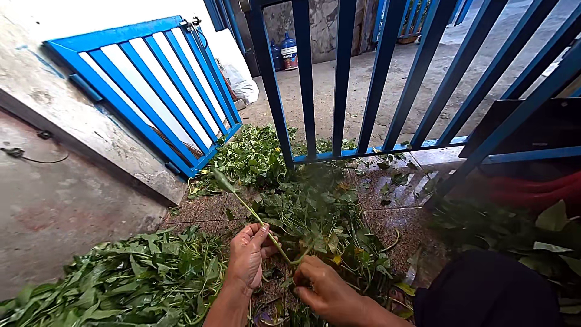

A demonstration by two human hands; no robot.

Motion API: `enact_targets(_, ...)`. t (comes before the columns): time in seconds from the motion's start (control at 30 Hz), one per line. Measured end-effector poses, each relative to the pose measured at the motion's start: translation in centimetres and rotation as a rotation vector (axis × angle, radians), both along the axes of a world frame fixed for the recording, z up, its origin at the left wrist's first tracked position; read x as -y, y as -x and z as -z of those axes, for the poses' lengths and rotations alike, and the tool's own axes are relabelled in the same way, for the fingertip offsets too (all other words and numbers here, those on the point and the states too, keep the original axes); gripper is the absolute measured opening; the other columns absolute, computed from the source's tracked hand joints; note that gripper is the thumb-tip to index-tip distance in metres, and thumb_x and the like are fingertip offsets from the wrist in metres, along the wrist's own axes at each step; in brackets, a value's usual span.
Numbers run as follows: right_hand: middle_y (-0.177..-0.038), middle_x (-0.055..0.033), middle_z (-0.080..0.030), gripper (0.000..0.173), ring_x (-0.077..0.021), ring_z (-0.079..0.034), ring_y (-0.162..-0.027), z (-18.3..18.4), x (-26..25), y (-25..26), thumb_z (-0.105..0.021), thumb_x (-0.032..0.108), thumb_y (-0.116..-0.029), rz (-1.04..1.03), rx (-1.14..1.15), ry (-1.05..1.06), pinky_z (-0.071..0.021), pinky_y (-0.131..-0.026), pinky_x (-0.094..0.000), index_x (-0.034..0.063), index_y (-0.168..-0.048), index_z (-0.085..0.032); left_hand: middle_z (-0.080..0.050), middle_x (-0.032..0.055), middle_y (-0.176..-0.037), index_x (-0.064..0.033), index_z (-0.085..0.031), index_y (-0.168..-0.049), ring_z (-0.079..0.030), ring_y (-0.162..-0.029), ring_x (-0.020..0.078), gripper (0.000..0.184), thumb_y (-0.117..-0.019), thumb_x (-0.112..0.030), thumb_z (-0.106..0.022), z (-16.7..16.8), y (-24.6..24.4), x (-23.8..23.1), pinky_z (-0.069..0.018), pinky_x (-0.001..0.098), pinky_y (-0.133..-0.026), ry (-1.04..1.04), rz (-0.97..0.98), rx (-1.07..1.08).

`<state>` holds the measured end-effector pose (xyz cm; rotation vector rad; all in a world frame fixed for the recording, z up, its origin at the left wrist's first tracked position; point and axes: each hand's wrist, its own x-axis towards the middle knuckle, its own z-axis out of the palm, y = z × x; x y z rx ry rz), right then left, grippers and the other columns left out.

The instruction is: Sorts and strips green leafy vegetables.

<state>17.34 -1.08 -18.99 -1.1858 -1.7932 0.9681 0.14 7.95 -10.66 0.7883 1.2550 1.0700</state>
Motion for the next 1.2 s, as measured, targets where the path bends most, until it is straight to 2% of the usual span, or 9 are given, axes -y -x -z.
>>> enact_targets(0.1,-0.115,-0.012,-0.066,0.043,-0.0291,-0.062,-0.113,0.7,0.3,0.9,-0.073,0.045,-0.0893,0.235,0.142,-0.135,-0.0531,-0.093,-0.0499,0.0083,-0.111,-0.068,-0.067,0.0174,-0.083,0.0061,-0.057,-0.107,-0.071,-0.07,0.0257,0.011,-0.1061,-0.003,-0.05,-0.1,0.1,-0.3,-0.0642,0.0405,-0.068,0.034,-0.006,0.046)
enact_targets(0.2,-0.124,-0.011,-0.069,0.05,-0.0264,-0.062,-0.121,0.1,-0.6,2.6,-0.058,0.046,-0.1005,0.266,0.135,-0.077,-0.0438,-0.108,-0.0534,0.0053,-0.13,-0.064,-0.067,0.0161,-0.079,0.0029,-0.052,-0.111,-0.072,-0.068,0.0264,0.021,-0.1118,-0.012,-0.038,-0.1,-1.1,0.4,-0.0641,0.0425,-0.068,0.051,-0.017,0.154)
enact_targets(0.27,-0.107,-0.0112,-0.073,0.042,-0.0255,-0.069,-0.105,1.1,-0.9,3.7,-0.048,0.039,-0.1076,0.247,0.112,-0.09,-0.0492,-0.1,-0.0505,0.0032,-0.12,-0.067,-0.058,0.0075,-0.066,-0.0027,-0.05,-0.108,-0.063,-0.054,0.0202,0.026,-0.1135,-0.019,-0.031,-0.2,-1.6,0.6,-0.0628,0.0408,-0.059,0.045,-0.085,0.206)
enact_targets(0.37,-0.086,-0.0066,-0.069,0.029,-0.0216,-0.07,-0.082,4.7,0.1,3.9,-0.049,0.029,-0.1084,0.309,0.282,-0.393,-0.0585,-0.073,-0.0386,0.0082,-0.102,-0.068,-0.039,-0.0046,-0.055,-0.0092,-0.047,-0.097,-0.037,-0.036,0.0042,0.027,-0.1136,-0.022,-0.029,-0.4,-0.8,-0.4,-0.0372,0.0183,-0.034,0.018,-0.289,0.284)
enact_targets(0.77,-0.083,-0.01,-0.066,0.015,-0.0265,-0.069,-0.076,3.7,-1.0,-2.9,-0.057,0.007,-0.0972,0.494,0.735,-0.52,-0.0596,-0.064,-0.0385,0.0048,-0.103,-0.071,-0.035,-0.0068,-0.054,-0.0135,-0.046,-0.091,-0.032,-0.036,0.0025,0.03,-0.1136,-0.026,-0.03,-1.3,1.6,-1.0,-0.0298,0.0149,-0.034,-0.151,-0.503,0.282)
enact_targets(0.87,-0.08,-0.0102,-0.066,0.029,-0.0239,-0.068,-0.075,1.7,-2.0,-4.3,-0.046,0.017,-0.1043,0.452,0.313,-0.053,-0.0583,-0.069,-0.0422,0.0018,-0.096,-0.069,-0.034,-0.0077,-0.053,-0.0139,-0.045,-0.09,-0.032,-0.036,0.0019,0.032,-0.1137,-0.026,-0.028,-1.1,1.6,-0.9,-0.0298,0.0147,-0.034,-0.14,-0.508,0.327)
enact_targets(0.97,-0.059,0.0005,-0.043,0.028,-0.0098,-0.043,-0.051,-0.5,-3.6,-5.1,-0.039,0.014,-0.1048,0.477,-0.752,0.468,-0.0435,-0.054,-0.0254,0.0067,-0.083,-0.055,-0.034,-0.0078,-0.052,-0.0134,-0.045,-0.089,-0.031,-0.035,0.0011,0.034,-0.1138,-0.027,-0.026,-0.9,1.1,-0.8,-0.0292,0.0142,-0.034,-0.083,-0.492,0.366)
enact_targets(1.07,-0.055,0.0075,-0.044,0.038,-0.0041,-0.043,-0.046,-1.4,-3.7,-7.5,-0.043,0.026,-0.1021,0.094,-1.607,0.568,-0.0405,-0.047,-0.0206,0.0189,-0.066,-0.052,-0.034,-0.0082,-0.052,-0.0132,-0.045,-0.089,-0.031,-0.035,0.0008,0.034,-0.1135,-0.026,-0.026,-1.1,2.5,-1.4,-0.0283,0.0139,-0.034,-0.12,-0.528,0.368)
enact_targets(1.2,-0.082,-0.0055,-0.069,0.029,-0.0124,-0.065,-0.071,0.6,-3.0,-10.1,-0.056,0.029,-0.0981,-0.251,-0.587,0.557,-0.0561,-0.065,-0.0311,0.0068,-0.087,-0.071,-0.034,-0.0087,-0.052,-0.0144,-0.044,-0.089,-0.031,-0.036,0.0,0.034,-0.1138,-0.027,-0.024,-2.3,5.8,-2.1,-0.0287,0.0132,-0.035,-0.208,-0.566,0.316)
